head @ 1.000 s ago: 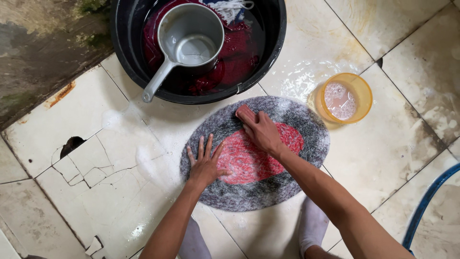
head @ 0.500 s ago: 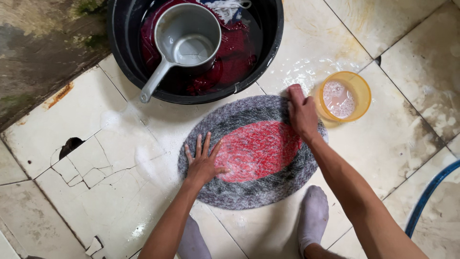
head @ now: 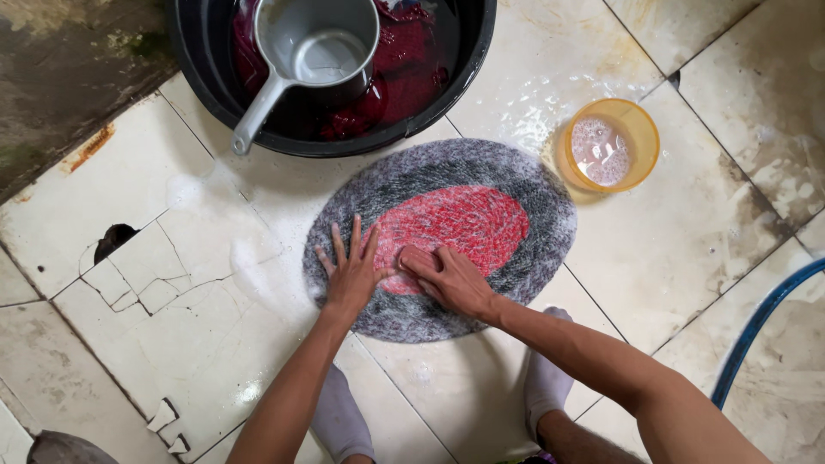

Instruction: The person washes a mat by applying soap and water, then rubbing the surface with a brush and their hands.

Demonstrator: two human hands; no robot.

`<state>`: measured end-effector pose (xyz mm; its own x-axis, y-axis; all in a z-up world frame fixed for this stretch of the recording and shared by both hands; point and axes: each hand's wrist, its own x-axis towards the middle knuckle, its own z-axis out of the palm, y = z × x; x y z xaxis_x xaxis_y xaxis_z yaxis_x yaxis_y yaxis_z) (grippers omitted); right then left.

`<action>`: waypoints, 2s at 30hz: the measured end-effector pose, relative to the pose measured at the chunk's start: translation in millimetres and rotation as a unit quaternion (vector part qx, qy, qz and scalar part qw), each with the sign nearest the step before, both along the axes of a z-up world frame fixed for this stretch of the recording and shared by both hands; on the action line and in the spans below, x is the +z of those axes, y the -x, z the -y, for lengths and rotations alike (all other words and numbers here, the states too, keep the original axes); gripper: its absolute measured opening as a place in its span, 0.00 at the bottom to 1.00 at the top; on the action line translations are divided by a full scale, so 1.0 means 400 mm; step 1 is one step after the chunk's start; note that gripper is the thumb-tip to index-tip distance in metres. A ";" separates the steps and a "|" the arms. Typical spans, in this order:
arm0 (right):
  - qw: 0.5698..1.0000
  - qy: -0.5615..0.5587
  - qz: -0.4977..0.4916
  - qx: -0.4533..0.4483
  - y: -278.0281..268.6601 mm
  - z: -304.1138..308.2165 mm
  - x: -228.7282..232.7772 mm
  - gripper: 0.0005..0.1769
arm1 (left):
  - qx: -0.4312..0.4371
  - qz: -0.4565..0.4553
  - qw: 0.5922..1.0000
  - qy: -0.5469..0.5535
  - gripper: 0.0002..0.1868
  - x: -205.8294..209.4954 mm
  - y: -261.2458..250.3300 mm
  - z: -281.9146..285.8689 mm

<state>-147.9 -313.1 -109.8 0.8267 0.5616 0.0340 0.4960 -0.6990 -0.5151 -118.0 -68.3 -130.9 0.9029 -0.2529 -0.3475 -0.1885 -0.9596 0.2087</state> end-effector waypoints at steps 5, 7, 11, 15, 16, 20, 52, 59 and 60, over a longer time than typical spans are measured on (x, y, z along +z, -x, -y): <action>0.996 0.073 0.051 -0.009 -0.039 0.057 -0.045 0.30 | -0.071 0.075 0.994 0.042 0.37 -0.052 0.071 -0.026; 0.994 0.101 0.032 -0.029 -0.062 0.088 -0.065 0.28 | -0.076 0.069 0.994 0.047 0.37 -0.054 0.081 -0.037; 0.985 0.123 0.031 -0.119 -0.138 0.198 -0.081 0.23 | -0.074 0.066 0.994 0.049 0.42 -0.051 0.092 -0.054; 0.959 0.133 0.059 -0.242 -0.192 0.259 -0.051 0.24 | -0.058 0.081 0.994 0.038 0.49 -0.042 0.120 -0.055; 0.947 0.125 0.069 -0.288 -0.196 0.255 -0.034 0.25 | -0.053 0.076 0.995 0.036 0.49 -0.034 0.121 -0.056; 0.963 0.050 -0.053 -0.261 -0.177 0.142 0.039 0.28 | -0.036 0.022 0.998 0.037 0.58 0.008 0.121 -0.071; 0.991 0.076 -0.076 -0.081 -0.133 -0.098 0.034 0.30 | -0.029 0.120 0.987 0.105 0.53 0.018 0.195 -0.104; 0.997 -0.028 -0.028 0.071 -0.007 -0.273 0.047 0.35 | -0.103 0.164 0.970 0.148 0.26 -0.012 0.237 -0.170; 0.997 -0.024 -0.018 0.065 -0.011 -0.276 0.038 0.35 | -0.111 0.176 0.965 0.159 0.25 -0.012 0.238 -0.176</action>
